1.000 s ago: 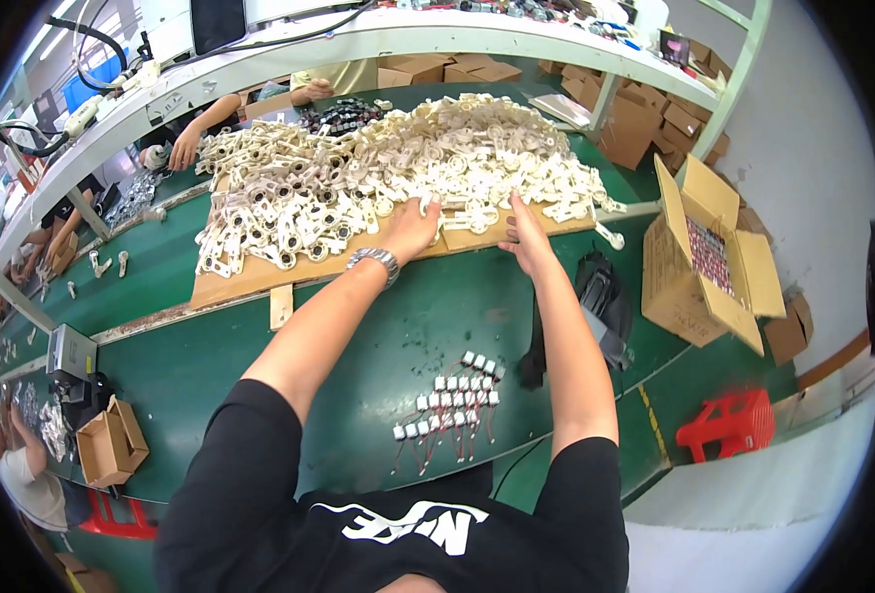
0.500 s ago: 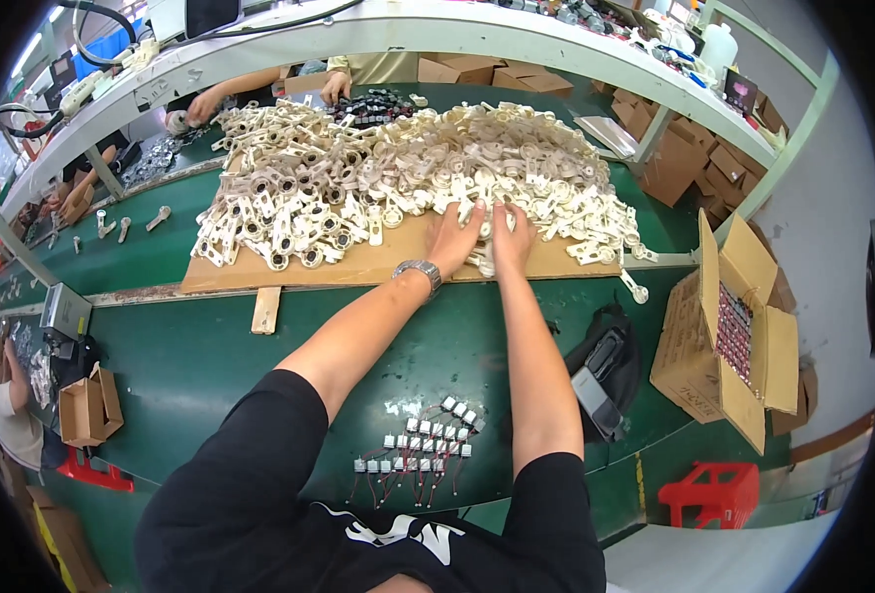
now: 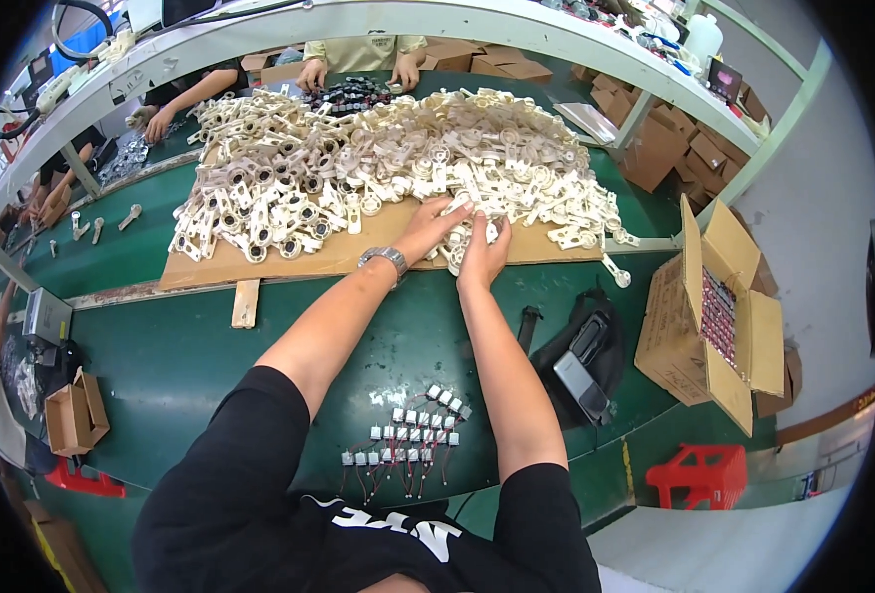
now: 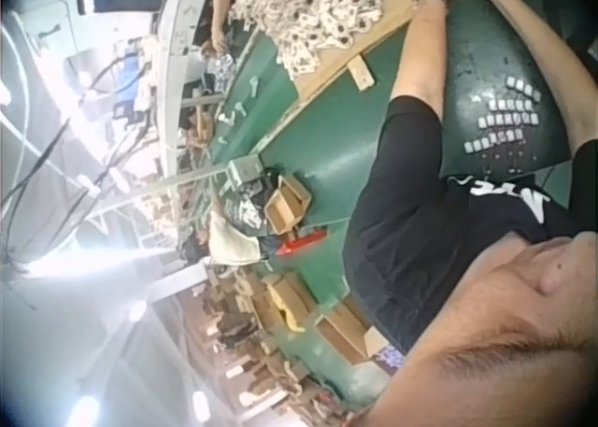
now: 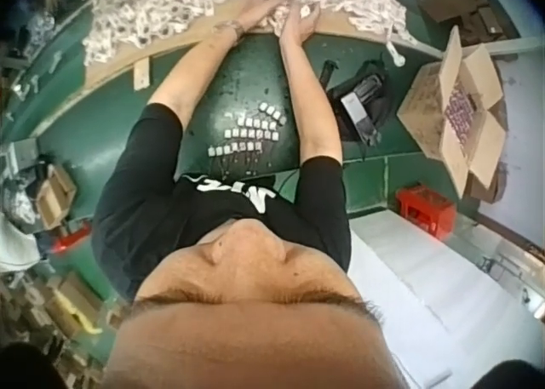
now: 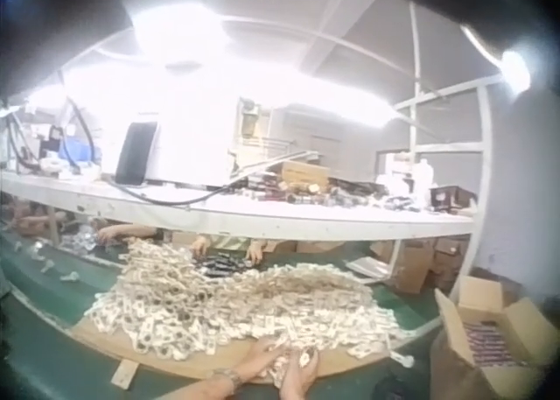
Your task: The person assembles electronic components by hand, inserting small motors into white plastic housings.
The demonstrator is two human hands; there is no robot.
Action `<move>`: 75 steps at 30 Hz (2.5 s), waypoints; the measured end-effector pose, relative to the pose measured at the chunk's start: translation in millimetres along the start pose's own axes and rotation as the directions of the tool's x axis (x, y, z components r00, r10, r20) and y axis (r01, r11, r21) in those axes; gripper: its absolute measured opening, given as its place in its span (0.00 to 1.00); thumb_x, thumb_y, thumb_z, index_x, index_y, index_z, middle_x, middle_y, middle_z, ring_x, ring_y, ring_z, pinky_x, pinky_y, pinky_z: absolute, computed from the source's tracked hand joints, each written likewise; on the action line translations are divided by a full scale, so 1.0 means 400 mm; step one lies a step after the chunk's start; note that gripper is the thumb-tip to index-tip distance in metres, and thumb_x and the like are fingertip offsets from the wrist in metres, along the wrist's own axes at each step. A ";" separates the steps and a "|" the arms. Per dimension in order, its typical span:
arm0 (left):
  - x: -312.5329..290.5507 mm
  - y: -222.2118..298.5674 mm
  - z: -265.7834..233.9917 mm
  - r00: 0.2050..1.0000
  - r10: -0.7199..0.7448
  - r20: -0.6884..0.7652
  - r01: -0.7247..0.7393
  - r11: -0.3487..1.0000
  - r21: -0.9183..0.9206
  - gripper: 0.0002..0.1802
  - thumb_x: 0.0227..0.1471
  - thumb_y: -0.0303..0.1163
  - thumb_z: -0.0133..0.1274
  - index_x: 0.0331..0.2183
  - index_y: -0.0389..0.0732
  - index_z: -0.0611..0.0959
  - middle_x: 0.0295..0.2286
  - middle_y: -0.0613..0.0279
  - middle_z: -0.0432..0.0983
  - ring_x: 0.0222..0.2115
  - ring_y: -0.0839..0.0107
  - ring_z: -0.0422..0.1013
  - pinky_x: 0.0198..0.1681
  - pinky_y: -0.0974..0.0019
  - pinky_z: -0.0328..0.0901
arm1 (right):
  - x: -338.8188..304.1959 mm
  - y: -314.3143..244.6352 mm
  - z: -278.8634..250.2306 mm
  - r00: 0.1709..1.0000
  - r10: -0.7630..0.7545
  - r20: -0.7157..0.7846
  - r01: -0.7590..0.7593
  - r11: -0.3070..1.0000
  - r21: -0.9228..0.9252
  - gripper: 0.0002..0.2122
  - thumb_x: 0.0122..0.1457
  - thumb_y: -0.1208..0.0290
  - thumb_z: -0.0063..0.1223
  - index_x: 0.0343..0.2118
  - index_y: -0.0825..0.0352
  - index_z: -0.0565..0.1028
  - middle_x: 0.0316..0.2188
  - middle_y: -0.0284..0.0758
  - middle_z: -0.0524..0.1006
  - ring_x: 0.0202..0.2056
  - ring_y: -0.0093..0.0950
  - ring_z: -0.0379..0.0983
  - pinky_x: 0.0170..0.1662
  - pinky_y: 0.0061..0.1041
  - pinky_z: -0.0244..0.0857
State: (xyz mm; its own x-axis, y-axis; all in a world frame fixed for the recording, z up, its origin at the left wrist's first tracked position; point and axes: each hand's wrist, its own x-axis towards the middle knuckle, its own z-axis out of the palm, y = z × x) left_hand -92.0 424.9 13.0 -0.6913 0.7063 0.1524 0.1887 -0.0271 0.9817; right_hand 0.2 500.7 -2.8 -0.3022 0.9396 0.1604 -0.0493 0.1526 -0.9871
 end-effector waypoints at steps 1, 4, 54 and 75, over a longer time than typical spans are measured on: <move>-0.011 0.026 0.006 0.990 -0.077 0.115 0.091 0.988 -0.124 0.32 0.61 0.58 0.59 0.46 0.35 0.86 0.41 0.64 0.79 0.35 0.74 0.69 0.40 0.68 0.66 | 0.014 0.008 -0.004 1.000 -0.003 -0.009 0.003 1.000 -0.005 0.35 0.64 0.52 0.60 0.66 0.71 0.65 0.62 0.46 0.71 0.62 0.39 0.67 0.65 0.35 0.58; 0.003 -0.005 0.005 0.993 -0.062 0.099 0.071 0.994 -0.082 0.29 0.60 0.54 0.61 0.47 0.36 0.86 0.36 0.68 0.80 0.33 0.76 0.68 0.41 0.67 0.67 | 0.025 0.003 0.008 0.991 0.136 0.001 -0.132 0.961 0.244 0.30 0.64 0.56 0.60 0.62 0.73 0.71 0.58 0.43 0.75 0.59 0.34 0.70 0.62 0.32 0.61; -1.180 0.007 -1.054 0.481 0.333 -0.811 0.343 0.780 0.524 0.16 0.60 0.36 0.57 0.48 0.42 0.84 0.49 0.55 0.75 0.54 0.57 0.66 0.61 0.57 0.59 | -1.306 -0.184 0.626 0.321 -0.195 0.927 -0.072 0.971 0.230 0.17 0.64 0.62 0.59 0.52 0.64 0.79 0.53 0.43 0.77 0.59 0.42 0.69 0.61 0.41 0.62; -1.282 0.150 -0.974 0.993 -0.004 -0.122 0.116 0.338 0.934 0.27 0.44 0.38 0.71 0.48 0.49 0.84 0.55 0.58 0.69 0.60 0.50 0.59 0.66 0.43 0.48 | -0.983 -0.176 0.051 0.289 -0.024 0.957 0.940 0.197 -0.279 0.29 0.68 0.52 0.50 0.69 0.59 0.65 0.61 0.55 0.64 0.59 0.50 0.62 0.58 0.52 0.57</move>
State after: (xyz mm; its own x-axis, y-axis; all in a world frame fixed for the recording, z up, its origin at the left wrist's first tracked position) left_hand 2.3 -214.6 38.5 -0.7716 0.6152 0.1617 0.6353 0.7333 0.2421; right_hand 103.1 114.2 3.6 -0.9972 -0.0250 0.0703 -0.0282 0.9986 -0.0442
